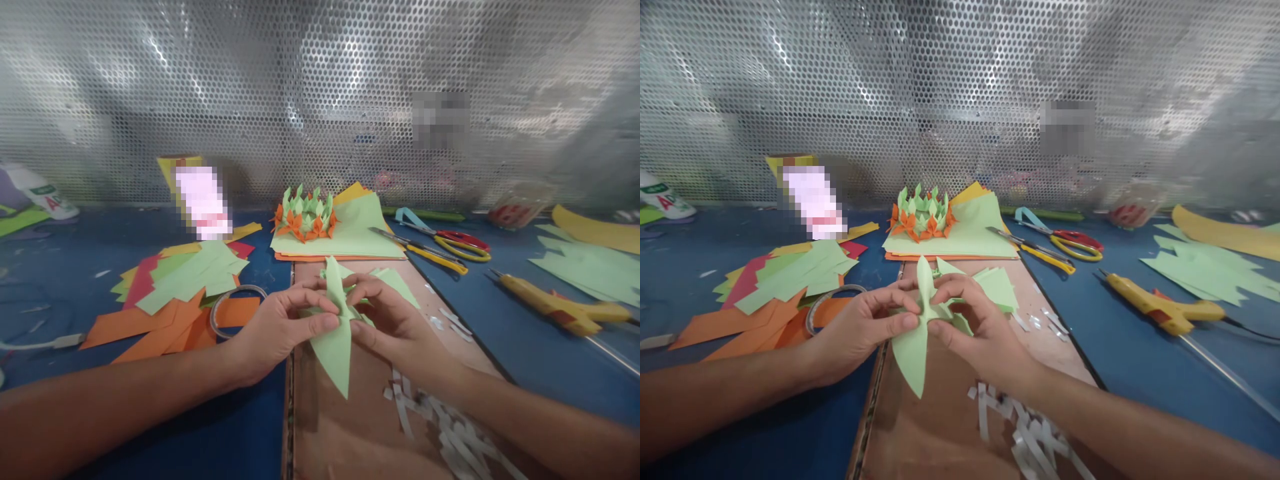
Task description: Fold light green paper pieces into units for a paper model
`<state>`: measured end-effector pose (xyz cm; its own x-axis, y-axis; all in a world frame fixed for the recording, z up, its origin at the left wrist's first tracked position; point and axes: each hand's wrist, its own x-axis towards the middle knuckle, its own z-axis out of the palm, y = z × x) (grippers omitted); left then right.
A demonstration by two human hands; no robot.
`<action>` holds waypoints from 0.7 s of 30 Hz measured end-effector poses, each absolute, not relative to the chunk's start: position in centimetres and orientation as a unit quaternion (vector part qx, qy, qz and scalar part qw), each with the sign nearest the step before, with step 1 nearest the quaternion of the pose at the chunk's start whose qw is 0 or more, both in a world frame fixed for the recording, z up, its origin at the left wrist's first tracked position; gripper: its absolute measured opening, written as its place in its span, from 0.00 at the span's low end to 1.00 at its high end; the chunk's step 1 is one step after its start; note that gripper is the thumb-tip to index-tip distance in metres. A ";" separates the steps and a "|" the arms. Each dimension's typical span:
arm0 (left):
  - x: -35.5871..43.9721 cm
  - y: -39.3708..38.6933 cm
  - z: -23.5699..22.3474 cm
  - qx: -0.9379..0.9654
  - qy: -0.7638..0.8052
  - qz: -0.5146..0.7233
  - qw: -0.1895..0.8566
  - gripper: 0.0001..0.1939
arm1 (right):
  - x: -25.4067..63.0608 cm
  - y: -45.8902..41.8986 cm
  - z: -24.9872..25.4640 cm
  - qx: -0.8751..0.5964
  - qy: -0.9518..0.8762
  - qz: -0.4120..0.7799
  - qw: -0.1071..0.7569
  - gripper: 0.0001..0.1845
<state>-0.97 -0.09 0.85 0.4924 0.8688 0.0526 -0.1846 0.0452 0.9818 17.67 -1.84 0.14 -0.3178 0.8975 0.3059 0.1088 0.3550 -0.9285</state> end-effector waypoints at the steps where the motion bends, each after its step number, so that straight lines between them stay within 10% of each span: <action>1: -1.0 -0.1 0.9 0.570 0.307 0.402 0.648 0.02 | 17.7 -1.9 0.2 -0.367 -0.696 0.415 0.457 0.06; 21: -0.8 -0.2 1.3 0.673 0.306 0.385 0.552 0.03 | 17.5 -3.3 1.0 -0.394 -0.777 0.181 0.457 0.08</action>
